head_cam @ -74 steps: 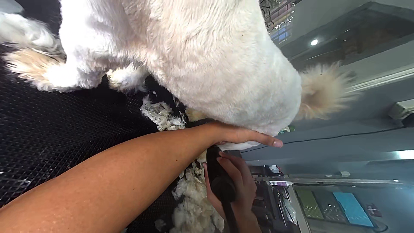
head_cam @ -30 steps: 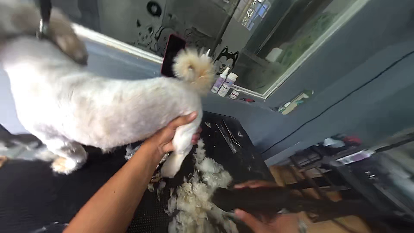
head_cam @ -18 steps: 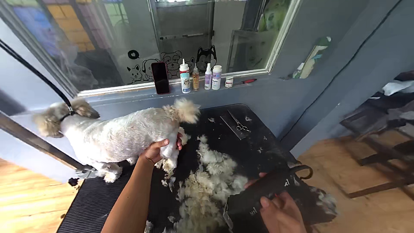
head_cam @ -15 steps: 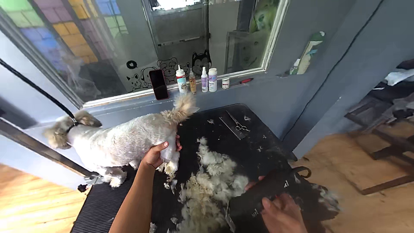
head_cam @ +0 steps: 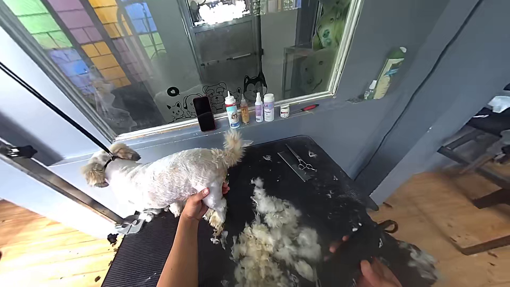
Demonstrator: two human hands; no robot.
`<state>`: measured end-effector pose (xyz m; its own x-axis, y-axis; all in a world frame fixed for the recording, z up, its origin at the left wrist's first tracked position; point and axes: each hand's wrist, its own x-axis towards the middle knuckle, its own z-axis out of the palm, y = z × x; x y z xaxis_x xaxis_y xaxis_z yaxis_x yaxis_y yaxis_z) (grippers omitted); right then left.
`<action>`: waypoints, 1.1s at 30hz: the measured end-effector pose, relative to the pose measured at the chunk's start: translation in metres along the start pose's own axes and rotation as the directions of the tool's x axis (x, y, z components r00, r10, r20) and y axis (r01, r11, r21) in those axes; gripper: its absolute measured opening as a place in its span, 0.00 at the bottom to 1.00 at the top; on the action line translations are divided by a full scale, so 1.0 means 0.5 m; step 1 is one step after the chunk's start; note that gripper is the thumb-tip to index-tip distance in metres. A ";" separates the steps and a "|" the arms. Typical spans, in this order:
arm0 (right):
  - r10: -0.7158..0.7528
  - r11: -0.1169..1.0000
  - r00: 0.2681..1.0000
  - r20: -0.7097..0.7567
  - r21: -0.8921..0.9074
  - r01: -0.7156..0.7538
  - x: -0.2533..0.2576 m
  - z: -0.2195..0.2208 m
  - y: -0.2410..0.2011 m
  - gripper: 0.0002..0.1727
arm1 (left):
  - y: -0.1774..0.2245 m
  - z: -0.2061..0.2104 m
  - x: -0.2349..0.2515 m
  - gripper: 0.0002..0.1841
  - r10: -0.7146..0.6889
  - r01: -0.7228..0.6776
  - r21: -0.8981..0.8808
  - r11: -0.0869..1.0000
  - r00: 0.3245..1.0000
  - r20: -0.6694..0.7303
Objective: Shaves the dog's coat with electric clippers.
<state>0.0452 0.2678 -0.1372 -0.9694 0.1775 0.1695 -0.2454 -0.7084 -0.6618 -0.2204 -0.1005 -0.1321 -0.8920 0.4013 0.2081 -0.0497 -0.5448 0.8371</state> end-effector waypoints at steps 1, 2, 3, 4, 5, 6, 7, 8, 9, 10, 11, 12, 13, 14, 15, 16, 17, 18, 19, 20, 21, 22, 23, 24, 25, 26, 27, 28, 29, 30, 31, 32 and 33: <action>-0.001 1.000 1.000 0.011 0.011 0.001 0.007 0.004 0.000 0.22 | 0.002 0.001 0.000 0.35 0.008 -0.007 -0.008 1.000 1.000 0.011; 0.003 1.000 1.000 0.020 0.023 -0.003 0.014 0.008 0.001 0.21 | 0.004 0.002 -0.002 0.35 0.013 -0.012 -0.022 1.000 1.000 0.028; 0.011 0.999 0.999 0.031 0.043 -0.012 0.021 0.013 0.003 0.21 | 0.006 0.003 -0.005 0.35 0.018 -0.017 -0.039 0.999 0.999 0.037; 0.023 0.998 0.999 0.030 0.058 -0.025 0.027 0.019 0.005 0.21 | 0.010 0.005 -0.007 0.35 0.025 -0.023 -0.059 0.998 0.999 0.044; 0.036 0.997 0.999 0.024 0.070 -0.038 0.032 0.026 0.008 0.21 | 0.014 0.007 -0.007 0.34 0.031 -0.027 -0.081 0.996 0.998 0.056; 0.053 0.995 0.999 0.011 0.087 -0.053 0.036 0.035 0.010 0.21 | 0.018 0.008 -0.006 0.32 0.034 -0.026 -0.105 0.994 0.996 0.082; 0.070 0.992 0.998 -0.003 0.103 -0.069 0.040 0.045 0.012 0.20 | 0.022 0.007 -0.004 0.31 0.028 -0.018 -0.105 0.994 0.995 0.097; 0.084 0.990 0.996 -0.015 0.116 -0.082 0.044 0.055 0.014 0.20 | 0.025 0.005 -0.002 0.30 0.013 -0.005 -0.080 0.997 0.995 0.096; 0.095 0.988 0.995 -0.023 0.125 -0.091 0.047 0.064 0.016 0.19 | 0.028 0.004 -0.002 0.30 -0.005 0.009 -0.046 0.999 0.997 0.078; 0.101 0.987 0.994 -0.029 0.127 -0.096 0.049 0.070 0.018 0.19 | 0.031 0.004 -0.005 0.31 -0.025 0.026 -0.010 1.000 0.999 0.044; 0.102 0.987 0.994 -0.029 0.131 -0.097 0.049 0.074 0.021 0.19 | 0.032 0.005 -0.012 0.32 -0.043 0.043 0.023 0.999 0.999 0.002; 0.098 0.986 0.995 -0.026 0.137 -0.093 0.050 0.077 0.024 0.19 | 0.035 0.009 -0.021 0.33 -0.055 0.059 0.057 0.997 0.997 -0.059; 0.092 0.985 0.995 -0.028 0.147 -0.087 0.050 0.081 0.028 0.20 | 0.040 0.014 -0.029 0.33 -0.053 0.064 0.083 0.994 0.989 -0.135; 0.087 0.984 0.996 -0.035 0.160 -0.080 0.050 0.084 0.033 0.19 | 0.045 0.021 -0.037 0.31 -0.032 0.055 0.101 0.993 0.976 -0.216; 0.081 0.981 0.996 -0.046 0.180 -0.072 0.049 0.087 0.038 0.19 | 0.049 0.029 -0.044 0.28 -0.003 0.038 0.113 0.993 0.954 -0.299; 0.074 0.979 0.995 -0.067 0.197 -0.060 0.048 0.090 0.044 0.18 | 0.053 0.037 -0.050 0.27 0.030 0.016 0.124 0.992 0.933 -0.359; 0.068 0.976 0.993 -0.093 0.210 -0.048 0.049 0.093 0.049 0.17 | 0.056 0.045 -0.055 0.26 0.067 -0.009 0.148 0.989 0.918 -0.392; 0.066 0.974 0.990 -0.122 0.222 -0.038 0.053 0.095 0.053 0.16 | 0.060 0.055 -0.057 0.25 0.107 -0.032 0.186 0.982 0.906 -0.410; 0.073 0.970 0.986 -0.147 0.240 -0.036 0.057 0.096 0.057 0.16 | 0.062 0.066 -0.059 0.25 0.148 -0.047 0.241 0.969 0.894 -0.423; 0.088 0.962 0.982 -0.164 0.269 -0.041 0.063 0.095 0.060 0.16 | 0.061 0.076 -0.059 0.26 0.190 -0.052 0.306 0.951 0.877 -0.442; 0.105 0.952 0.980 -0.171 0.301 -0.049 0.069 0.092 0.064 0.17 | 0.060 0.083 -0.057 0.30 0.229 -0.056 0.360 0.931 0.858 -0.459; 0.117 0.944 0.978 -0.174 0.325 -0.055 0.074 0.089 0.068 0.19 | 0.057 0.086 -0.056 0.33 0.262 -0.062 0.398 0.915 0.841 -0.473; 0.128 0.937 0.976 -0.174 0.343 -0.062 0.079 0.086 0.072 0.20 | 0.056 0.087 -0.053 0.36 0.281 -0.068 0.416 0.907 0.833 -0.476; 0.135 0.932 0.977 -0.166 0.356 -0.068 0.085 0.084 0.075 0.21 | 0.059 0.087 -0.051 0.39 0.285 -0.072 0.422 0.904 0.836 -0.468; 0.139 0.929 0.978 -0.157 0.363 -0.074 0.089 0.081 0.076 0.21 | 0.063 0.085 -0.050 0.41 0.284 -0.077 0.419 0.905 0.842 -0.458; 0.140 0.928 0.979 -0.146 0.364 -0.078 0.093 0.078 0.076 0.20 | 0.069 0.080 -0.053 0.44 0.274 -0.075 0.414 0.907 0.852 -0.447; 0.141 0.927 0.981 -0.137 0.365 -0.082 0.096 0.075 0.073 0.20 | 0.074 0.071 -0.059 0.45 0.261 -0.072 0.404 0.912 0.862 -0.435; 0.145 0.924 0.980 -0.134 0.372 -0.086 0.098 0.071 0.070 0.19 | 0.080 0.060 -0.068 0.44 0.251 -0.070 0.398 0.915 0.870 -0.424; 0.151 0.924 0.980 -0.132 0.372 -0.092 0.100 0.068 0.066 0.18 | 0.087 0.048 -0.080 0.42 0.243 -0.069 0.395 0.916 0.879 -0.410; 0.155 0.923 0.980 -0.126 0.371 -0.098 0.101 0.062 0.062 0.18 | 0.095 0.037 -0.094 0.40 0.240 -0.078 0.387 0.919 0.888 -0.392; 0.154 0.926 0.982 -0.112 0.362 -0.104 0.103 0.055 0.059 0.20 | 0.105 0.028 -0.108 0.38 0.241 -0.090 0.380 0.921 0.897 -0.371; 0.149 0.930 0.984 -0.099 0.351 -0.106 0.103 0.048 0.056 0.20 | 0.117 0.018 -0.123 0.37 0.245 -0.098 0.387 0.917 0.904 -0.351; 0.144 0.934 0.986 -0.083 0.340 -0.108 0.104 0.041 0.054 0.21 | 0.131 0.005 -0.141 0.36 0.247 -0.102 0.400 0.911 0.912 -0.328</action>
<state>-0.0116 0.2440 -0.1314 -0.9915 0.1293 0.0111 -0.1235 -0.9132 -0.3883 -0.1595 -0.1624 -0.0908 -0.9730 -0.0102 0.2305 0.2260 -0.2423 0.9435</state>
